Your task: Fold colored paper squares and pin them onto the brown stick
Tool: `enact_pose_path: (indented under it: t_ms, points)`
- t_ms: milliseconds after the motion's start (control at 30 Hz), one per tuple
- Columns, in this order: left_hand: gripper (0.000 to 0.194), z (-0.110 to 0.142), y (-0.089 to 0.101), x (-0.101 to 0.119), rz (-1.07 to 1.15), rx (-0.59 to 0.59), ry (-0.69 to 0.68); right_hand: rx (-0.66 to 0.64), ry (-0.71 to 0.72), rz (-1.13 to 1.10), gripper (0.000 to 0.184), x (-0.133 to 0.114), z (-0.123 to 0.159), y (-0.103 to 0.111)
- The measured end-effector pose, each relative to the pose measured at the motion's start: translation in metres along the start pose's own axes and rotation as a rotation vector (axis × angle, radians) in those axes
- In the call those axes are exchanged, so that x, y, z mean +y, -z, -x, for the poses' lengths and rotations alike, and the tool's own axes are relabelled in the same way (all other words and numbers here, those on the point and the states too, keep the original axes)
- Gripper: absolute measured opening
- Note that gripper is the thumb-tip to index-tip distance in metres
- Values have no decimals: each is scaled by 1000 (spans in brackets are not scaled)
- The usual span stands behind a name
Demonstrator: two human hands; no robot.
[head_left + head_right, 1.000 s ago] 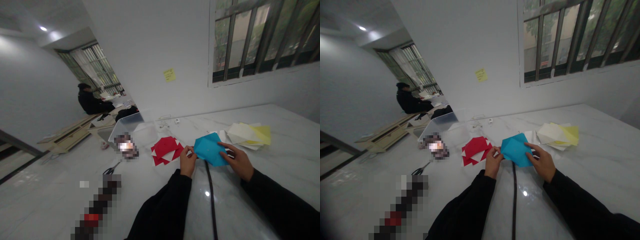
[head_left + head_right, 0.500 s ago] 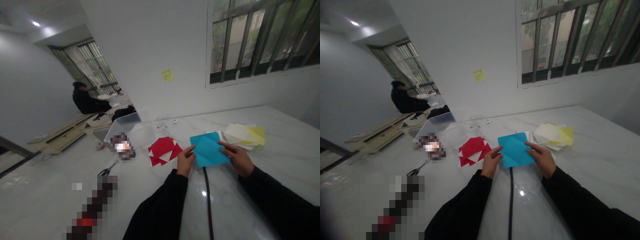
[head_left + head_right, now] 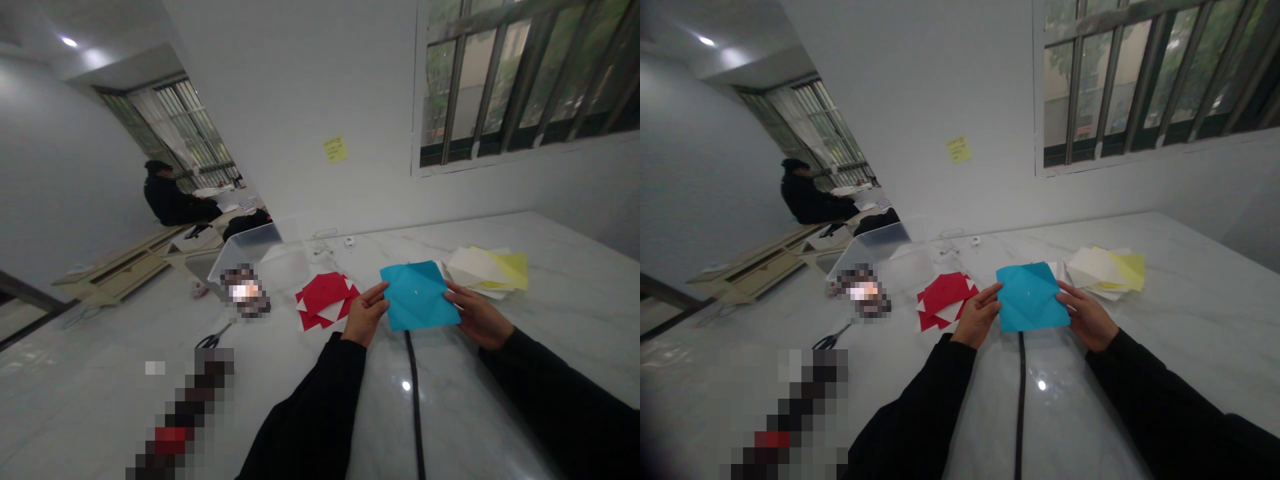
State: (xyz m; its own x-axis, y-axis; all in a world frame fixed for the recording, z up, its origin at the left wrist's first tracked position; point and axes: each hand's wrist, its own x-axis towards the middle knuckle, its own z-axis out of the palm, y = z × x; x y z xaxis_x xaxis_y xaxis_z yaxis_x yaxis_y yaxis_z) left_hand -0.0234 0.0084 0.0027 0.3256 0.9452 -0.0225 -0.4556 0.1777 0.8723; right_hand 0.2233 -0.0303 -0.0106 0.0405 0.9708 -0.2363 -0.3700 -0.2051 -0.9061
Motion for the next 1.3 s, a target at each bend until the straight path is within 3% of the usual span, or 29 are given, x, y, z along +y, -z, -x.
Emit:
enact_pose_path:
  t_ms: [133,267,467,700,833,1033,1300]
  points:
    - [57,1,0,-4,-49,-31,26,-150,-51,38,40,2,3,-4]
    - [54,4,-3,-6,-65,-74,65,-200,-123,44,38,4,7,-5]
    - [52,2,-1,-1,49,-18,56,-379,-96,189,41,-3,12,-5]
    - [49,-1,5,-4,100,20,95,-384,-60,133,44,-2,9,-2]
    - [50,-1,4,-6,32,2,120,-287,-80,173,40,2,4,1]
    - [52,0,4,-7,50,9,127,-183,-82,95,50,9,0,-3]
    - [45,-4,8,-6,122,100,105,-241,-114,71,31,16,8,-12]
